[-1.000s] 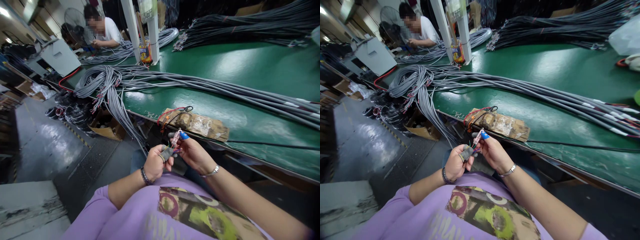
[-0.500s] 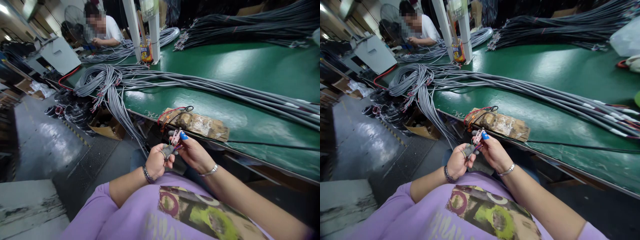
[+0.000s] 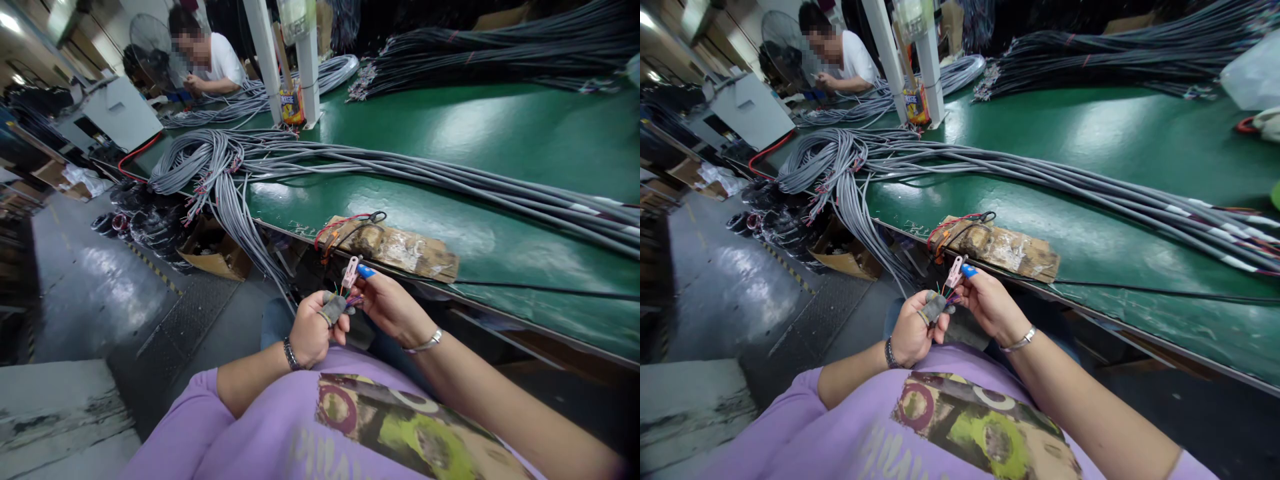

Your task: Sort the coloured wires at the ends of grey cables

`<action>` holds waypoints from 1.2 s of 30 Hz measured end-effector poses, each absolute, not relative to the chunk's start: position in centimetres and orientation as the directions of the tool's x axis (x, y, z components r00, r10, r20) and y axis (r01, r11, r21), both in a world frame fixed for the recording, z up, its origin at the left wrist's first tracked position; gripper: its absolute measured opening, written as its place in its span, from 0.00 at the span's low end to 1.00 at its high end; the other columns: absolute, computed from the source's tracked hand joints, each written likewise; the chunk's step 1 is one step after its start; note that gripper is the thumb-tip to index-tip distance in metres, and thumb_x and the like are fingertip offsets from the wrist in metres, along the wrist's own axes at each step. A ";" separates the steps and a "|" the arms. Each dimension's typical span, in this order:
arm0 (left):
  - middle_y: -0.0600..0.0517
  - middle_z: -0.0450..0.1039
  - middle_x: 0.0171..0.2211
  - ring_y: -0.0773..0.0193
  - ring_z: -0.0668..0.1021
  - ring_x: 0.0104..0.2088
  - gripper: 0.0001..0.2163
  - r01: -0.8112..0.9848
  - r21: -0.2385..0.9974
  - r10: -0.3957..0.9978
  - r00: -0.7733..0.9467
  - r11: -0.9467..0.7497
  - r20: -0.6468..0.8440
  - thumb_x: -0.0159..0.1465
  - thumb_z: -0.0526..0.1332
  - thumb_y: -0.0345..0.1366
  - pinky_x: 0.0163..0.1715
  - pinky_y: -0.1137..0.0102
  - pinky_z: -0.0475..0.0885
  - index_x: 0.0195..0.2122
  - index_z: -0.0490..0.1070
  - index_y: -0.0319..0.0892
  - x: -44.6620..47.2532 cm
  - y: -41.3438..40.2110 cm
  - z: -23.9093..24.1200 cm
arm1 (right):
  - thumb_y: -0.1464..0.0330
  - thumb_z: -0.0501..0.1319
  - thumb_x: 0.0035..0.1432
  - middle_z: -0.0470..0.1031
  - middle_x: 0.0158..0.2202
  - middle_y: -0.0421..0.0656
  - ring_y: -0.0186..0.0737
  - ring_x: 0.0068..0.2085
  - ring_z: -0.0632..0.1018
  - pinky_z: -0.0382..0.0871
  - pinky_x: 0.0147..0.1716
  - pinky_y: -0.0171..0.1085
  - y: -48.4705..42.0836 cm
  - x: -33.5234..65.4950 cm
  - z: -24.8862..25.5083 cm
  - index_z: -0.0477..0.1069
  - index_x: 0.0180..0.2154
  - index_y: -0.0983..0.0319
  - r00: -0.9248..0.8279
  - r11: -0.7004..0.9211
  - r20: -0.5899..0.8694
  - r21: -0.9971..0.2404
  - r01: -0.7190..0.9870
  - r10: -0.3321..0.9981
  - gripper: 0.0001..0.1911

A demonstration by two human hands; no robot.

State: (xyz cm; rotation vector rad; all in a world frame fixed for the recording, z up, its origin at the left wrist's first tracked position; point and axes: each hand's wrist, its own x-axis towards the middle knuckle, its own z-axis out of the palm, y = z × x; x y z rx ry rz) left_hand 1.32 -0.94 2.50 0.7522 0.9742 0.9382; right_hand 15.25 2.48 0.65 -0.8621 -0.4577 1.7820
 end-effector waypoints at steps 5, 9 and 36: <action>0.56 0.68 0.16 0.74 0.66 0.10 0.17 -0.333 0.858 0.918 0.215 0.391 -0.334 0.52 0.66 0.48 0.09 0.79 0.54 0.25 0.64 0.39 1.4 -0.6 2.5 | 0.55 0.68 0.49 0.72 0.25 0.39 0.31 0.24 0.69 0.66 0.25 0.32 2.0 15.1 -0.1 0.73 0.27 0.61 -0.019 -0.247 -0.285 -0.793 -0.558 0.958 0.16; 0.56 0.68 0.16 0.74 0.66 0.11 0.17 -0.329 0.853 0.911 0.221 0.405 -0.348 0.52 0.66 0.48 0.10 0.79 0.54 0.25 0.64 0.39 1.6 -0.3 2.4 | 0.52 0.68 0.47 0.71 0.24 0.38 0.32 0.24 0.68 0.65 0.25 0.32 1.9 14.9 -0.3 0.73 0.25 0.60 0.067 -0.172 -0.243 -0.831 -0.529 0.968 0.18; 0.56 0.68 0.16 0.75 0.66 0.11 0.20 -0.282 0.888 0.928 0.197 0.362 -0.316 0.52 0.66 0.51 0.10 0.78 0.54 0.24 0.63 0.39 1.3 -1.1 2.1 | 0.50 0.65 0.50 0.73 0.25 0.40 0.33 0.24 0.70 0.66 0.23 0.32 2.7 15.1 1.0 0.76 0.31 0.60 -0.236 -0.385 -0.310 -0.637 -0.667 0.921 0.19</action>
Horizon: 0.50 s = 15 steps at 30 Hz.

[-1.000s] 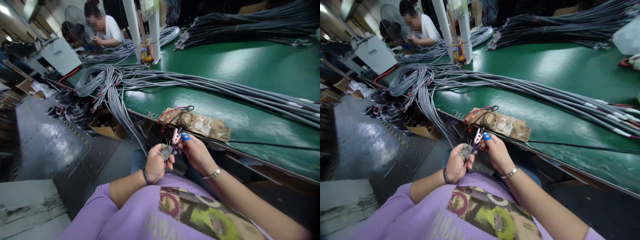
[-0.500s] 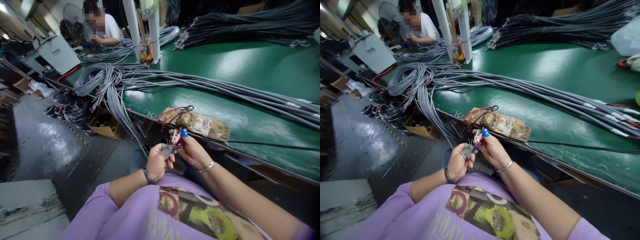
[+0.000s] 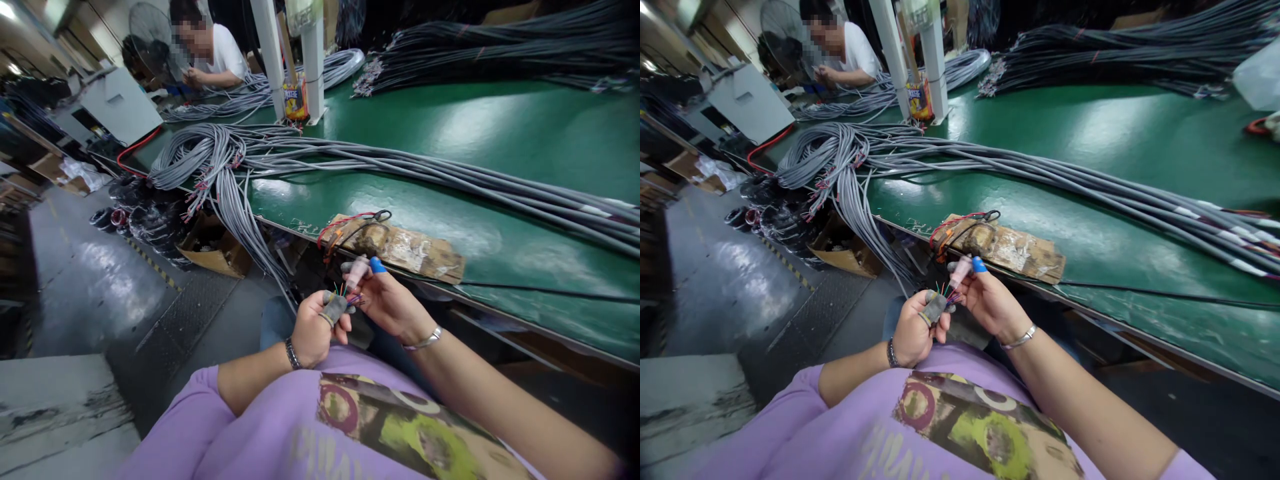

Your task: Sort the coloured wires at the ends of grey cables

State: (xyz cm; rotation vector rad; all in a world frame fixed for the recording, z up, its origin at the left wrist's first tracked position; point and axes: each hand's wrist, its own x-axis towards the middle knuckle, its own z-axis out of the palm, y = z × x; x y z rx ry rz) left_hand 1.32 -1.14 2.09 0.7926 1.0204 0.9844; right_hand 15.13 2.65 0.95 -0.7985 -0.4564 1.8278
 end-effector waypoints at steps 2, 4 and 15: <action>0.56 0.68 0.17 0.75 0.66 0.11 0.19 -0.285 0.893 0.934 0.186 0.348 -0.304 0.53 0.65 0.51 0.10 0.78 0.54 0.24 0.63 0.39 1.3 -1.1 2.1 | 0.55 0.68 0.48 0.73 0.25 0.39 0.32 0.25 0.70 0.67 0.25 0.32 2.7 15.2 0.8 0.76 0.30 0.60 -0.211 -0.366 -0.307 -0.653 -0.663 0.928 0.15; 0.56 0.68 0.17 0.75 0.66 0.11 0.19 -0.293 0.895 0.939 0.170 0.337 -0.298 0.54 0.65 0.51 0.10 0.78 0.54 0.25 0.63 0.39 1.3 -1.1 2.1 | 0.57 0.68 0.48 0.73 0.26 0.38 0.32 0.26 0.71 0.68 0.27 0.32 2.7 15.1 0.6 0.76 0.30 0.60 -0.191 -0.350 -0.303 -0.663 -0.662 0.934 0.14; 0.56 0.68 0.17 0.75 0.66 0.11 0.21 -0.280 0.892 0.934 0.155 0.355 -0.323 0.52 0.65 0.53 0.11 0.79 0.53 0.25 0.63 0.39 1.8 -0.4 2.1 | 0.46 0.59 0.53 0.75 0.27 0.41 0.37 0.28 0.72 0.67 0.31 0.36 2.2 15.2 -1.0 0.76 0.29 0.58 -0.014 -0.115 -0.119 -0.912 -0.394 0.993 0.22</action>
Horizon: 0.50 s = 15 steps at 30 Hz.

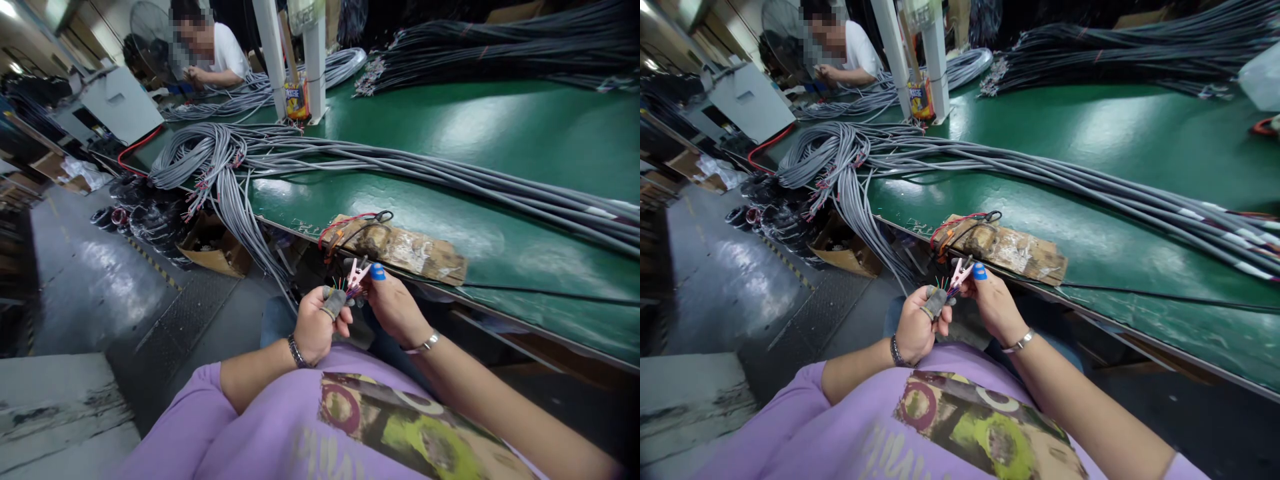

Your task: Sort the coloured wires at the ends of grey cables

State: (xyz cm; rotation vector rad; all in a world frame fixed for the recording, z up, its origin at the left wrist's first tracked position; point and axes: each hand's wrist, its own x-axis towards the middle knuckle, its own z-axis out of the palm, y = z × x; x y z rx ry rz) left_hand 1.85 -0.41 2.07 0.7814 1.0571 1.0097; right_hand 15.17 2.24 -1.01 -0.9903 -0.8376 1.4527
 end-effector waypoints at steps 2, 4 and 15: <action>0.56 0.68 0.17 0.75 0.66 0.12 0.21 -0.270 0.893 0.932 0.148 0.359 -0.330 0.52 0.65 0.53 0.11 0.79 0.53 0.25 0.63 0.39 1.9 -0.3 2.1 | 0.45 0.61 0.50 0.75 0.27 0.42 0.38 0.28 0.73 0.68 0.29 0.36 2.5 15.1 -0.8 0.76 0.30 0.58 -0.088 -0.200 -0.180 -0.851 -0.486 0.980 0.24; 0.56 0.68 0.17 0.76 0.66 0.12 0.21 -0.266 0.894 0.932 0.141 0.360 -0.333 0.52 0.65 0.53 0.11 0.79 0.53 0.25 0.63 0.39 1.9 -0.3 2.0 | 0.45 0.63 0.49 0.75 0.27 0.42 0.38 0.28 0.73 0.69 0.28 0.36 2.8 14.9 -0.6 0.77 0.32 0.59 -0.119 -0.259 -0.233 -0.781 -0.569 0.965 0.23; 0.56 0.68 0.17 0.75 0.66 0.11 0.20 -0.221 0.912 0.937 0.137 0.345 -0.321 0.53 0.64 0.52 0.11 0.78 0.53 0.26 0.64 0.39 1.6 -0.5 1.7 | 0.48 0.64 0.50 0.75 0.27 0.41 0.35 0.27 0.73 0.70 0.26 0.33 2.9 14.6 -0.1 0.75 0.30 0.59 -0.124 -0.300 -0.299 -0.665 -0.684 0.946 0.20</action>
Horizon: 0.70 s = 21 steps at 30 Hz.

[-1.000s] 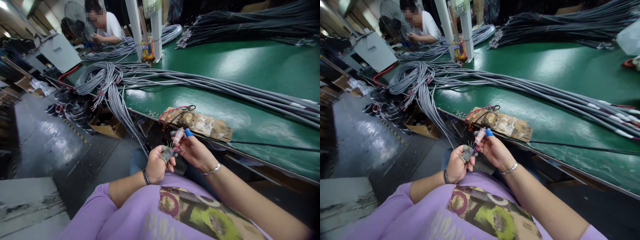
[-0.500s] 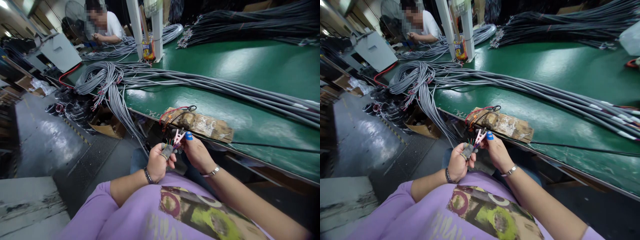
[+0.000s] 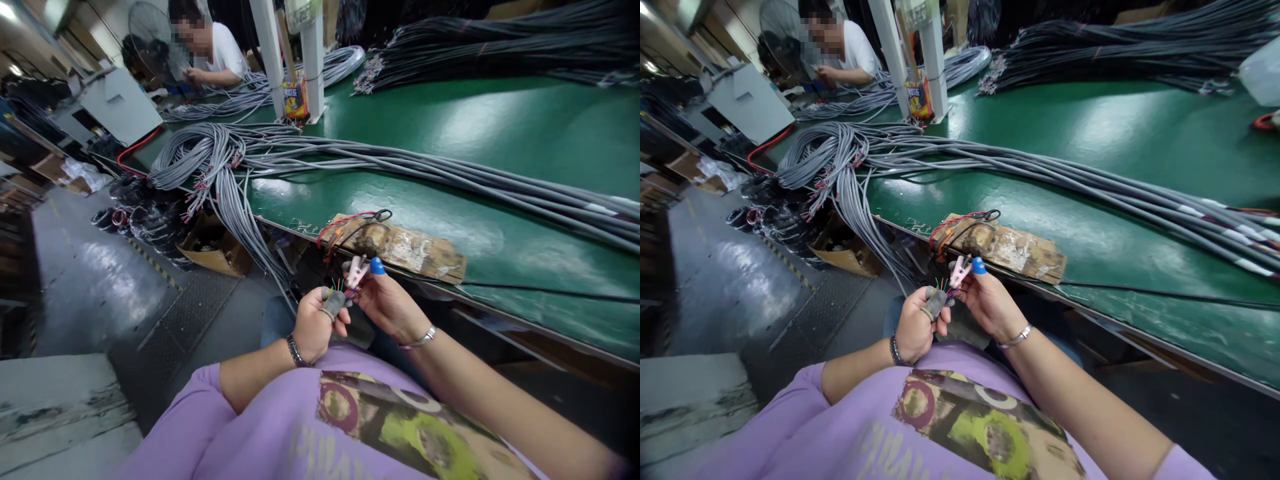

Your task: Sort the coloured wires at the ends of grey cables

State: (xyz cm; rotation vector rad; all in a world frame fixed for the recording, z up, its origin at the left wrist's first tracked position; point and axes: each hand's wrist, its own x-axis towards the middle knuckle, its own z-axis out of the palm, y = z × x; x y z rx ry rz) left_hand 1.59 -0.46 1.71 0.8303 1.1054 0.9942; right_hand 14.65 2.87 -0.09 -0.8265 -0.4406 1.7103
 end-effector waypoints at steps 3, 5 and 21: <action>0.56 0.69 0.18 0.74 0.67 0.12 0.20 -0.186 0.928 0.944 0.144 0.322 -0.298 0.54 0.63 0.53 0.12 0.78 0.54 0.27 0.64 0.39 1.2 -0.7 1.3 | 0.45 0.61 0.50 0.75 0.27 0.42 0.35 0.26 0.74 0.72 0.25 0.33 2.6 15.7 -0.1 0.75 0.30 0.60 -0.279 -0.422 -0.317 -0.655 -0.627 0.906 0.24; 0.56 0.70 0.19 0.74 0.67 0.12 0.20 -0.156 0.940 0.947 0.163 0.304 -0.279 0.54 0.63 0.53 0.12 0.78 0.57 0.28 0.65 0.39 0.9 -0.9 1.0 | 0.44 0.63 0.47 0.75 0.27 0.43 0.36 0.27 0.75 0.72 0.25 0.33 2.5 16.5 -0.1 0.75 0.31 0.61 -0.372 -0.499 -0.341 -0.684 -0.531 0.863 0.26; 0.52 0.71 0.19 0.69 0.74 0.17 0.17 0.163 0.894 0.727 0.531 0.417 -0.436 0.52 0.66 0.48 0.17 0.77 0.63 0.25 0.66 0.39 0.4 -0.7 0.9 | 0.59 0.68 0.47 0.72 0.21 0.39 0.34 0.23 0.70 0.63 0.22 0.33 1.4 17.4 2.4 0.73 0.23 0.62 -0.432 -0.101 -0.140 -0.989 0.112 0.891 0.13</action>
